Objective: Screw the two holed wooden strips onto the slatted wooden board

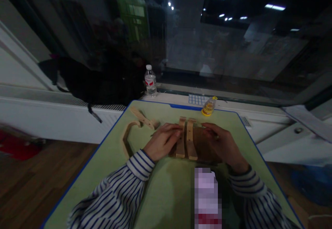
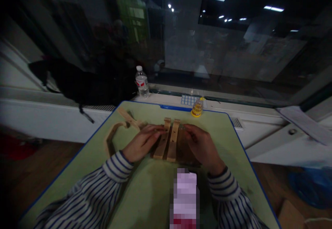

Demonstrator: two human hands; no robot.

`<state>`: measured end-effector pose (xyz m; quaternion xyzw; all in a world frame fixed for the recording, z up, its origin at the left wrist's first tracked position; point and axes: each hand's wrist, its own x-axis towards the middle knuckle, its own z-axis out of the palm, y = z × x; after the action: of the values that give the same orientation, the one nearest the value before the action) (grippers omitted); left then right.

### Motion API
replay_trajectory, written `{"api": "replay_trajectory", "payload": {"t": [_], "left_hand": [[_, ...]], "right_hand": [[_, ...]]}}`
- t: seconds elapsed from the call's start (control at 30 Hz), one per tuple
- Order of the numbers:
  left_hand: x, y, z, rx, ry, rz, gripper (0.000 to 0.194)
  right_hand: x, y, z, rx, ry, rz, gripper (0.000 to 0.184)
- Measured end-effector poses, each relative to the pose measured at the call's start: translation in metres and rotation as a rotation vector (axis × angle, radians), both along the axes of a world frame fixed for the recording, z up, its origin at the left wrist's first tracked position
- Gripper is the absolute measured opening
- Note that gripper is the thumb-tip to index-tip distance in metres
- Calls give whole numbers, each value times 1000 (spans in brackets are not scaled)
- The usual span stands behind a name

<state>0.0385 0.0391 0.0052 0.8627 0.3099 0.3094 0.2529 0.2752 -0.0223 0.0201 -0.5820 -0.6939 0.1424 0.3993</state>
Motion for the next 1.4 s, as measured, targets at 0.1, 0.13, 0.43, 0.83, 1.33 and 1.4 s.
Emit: {"api": "replay_trajectory", "payload": {"t": [0.1,0.13,0.43,0.83,1.33,1.4], "left_hand": [[0,0,-4,0,52,12,39],[0,0,-6,-6,64,16,39],[3,1,-16,-199,60,25,44],[8,-3,-20,-205,115,38,43],[9,-2,-18,-214,141,42,44],[9,-2,-19,-227,144,46,45]], "right_hand": [[0,3,0,-6,39,-20,21],[0,5,-1,-5,53,-31,20],[-12,19,-3,-57,21,-44,12],[-23,25,-16,-82,-188,-88,15],[-26,29,-19,-97,-291,-14,18],[-26,29,-19,-95,-299,-6,19]]}}
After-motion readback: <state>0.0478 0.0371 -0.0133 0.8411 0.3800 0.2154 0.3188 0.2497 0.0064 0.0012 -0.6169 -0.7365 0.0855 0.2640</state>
